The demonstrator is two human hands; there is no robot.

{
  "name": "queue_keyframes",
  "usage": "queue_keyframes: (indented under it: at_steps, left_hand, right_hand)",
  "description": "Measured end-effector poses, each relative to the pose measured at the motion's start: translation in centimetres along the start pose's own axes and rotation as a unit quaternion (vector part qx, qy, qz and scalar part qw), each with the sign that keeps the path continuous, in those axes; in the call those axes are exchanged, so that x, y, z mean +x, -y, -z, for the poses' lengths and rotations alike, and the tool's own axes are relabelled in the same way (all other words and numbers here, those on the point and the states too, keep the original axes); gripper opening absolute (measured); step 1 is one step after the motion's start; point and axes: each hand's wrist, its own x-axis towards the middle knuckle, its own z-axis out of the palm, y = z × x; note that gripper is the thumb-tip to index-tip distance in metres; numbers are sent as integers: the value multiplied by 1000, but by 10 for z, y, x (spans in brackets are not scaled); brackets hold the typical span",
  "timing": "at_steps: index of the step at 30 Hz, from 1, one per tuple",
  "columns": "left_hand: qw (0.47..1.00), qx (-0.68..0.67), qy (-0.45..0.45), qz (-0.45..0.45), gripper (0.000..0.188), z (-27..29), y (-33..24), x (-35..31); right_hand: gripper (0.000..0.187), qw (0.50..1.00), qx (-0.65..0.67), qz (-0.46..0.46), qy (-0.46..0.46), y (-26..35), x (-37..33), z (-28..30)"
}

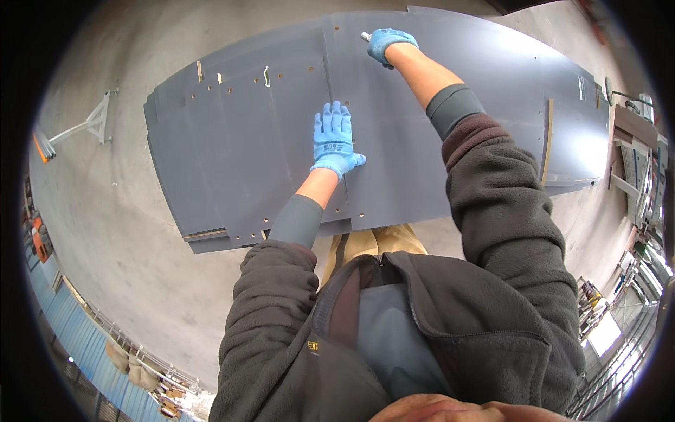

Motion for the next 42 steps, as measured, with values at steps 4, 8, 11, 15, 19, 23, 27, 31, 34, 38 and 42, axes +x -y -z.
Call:
queue_keyframes:
  at_steps: [4,8,11,15,19,23,27,31,34,38,42]
  left_hand:
    - [1000,-9,-5,-7,139,-1,2,-1]
    - [1000,-10,-13,-9,139,-2,4,-2]
    - [1000,-3,-11,-12,139,-3,5,-1]
    - [1000,-3,-12,-14,139,-5,5,1]
    - [1000,-5,-11,-14,139,-5,5,1]
    - [1000,-15,-15,-13,140,-3,4,1]
    - [1000,-22,-7,-9,140,-1,2,1]
    - [1000,-21,-9,-5,141,-2,0,1]
    - [1000,-15,-15,3,141,-2,-3,1]
    - [1000,0,-24,15,141,-2,-10,2]
    - [999,12,-20,35,143,3,-21,2]
  right_hand:
    - [40,991,-118,17,67,-6,-5,-8]
    - [45,949,-188,28,252,-22,-47,-45]
    - [49,944,-221,64,236,-29,-54,-47]
    - [34,993,-106,45,5,-22,-2,6]
    - [34,983,-35,10,-183,-15,21,22]
    - [45,966,-180,80,168,-25,-39,-34]
    - [53,941,-127,27,312,-95,-82,-50]
    - [54,970,-116,-212,0,-187,-75,-18]
    - [51,968,-234,-94,0,-205,-90,-31]
    - [52,939,60,2,339,-200,-120,-64]
    - [46,975,36,-144,166,-293,-131,-82]
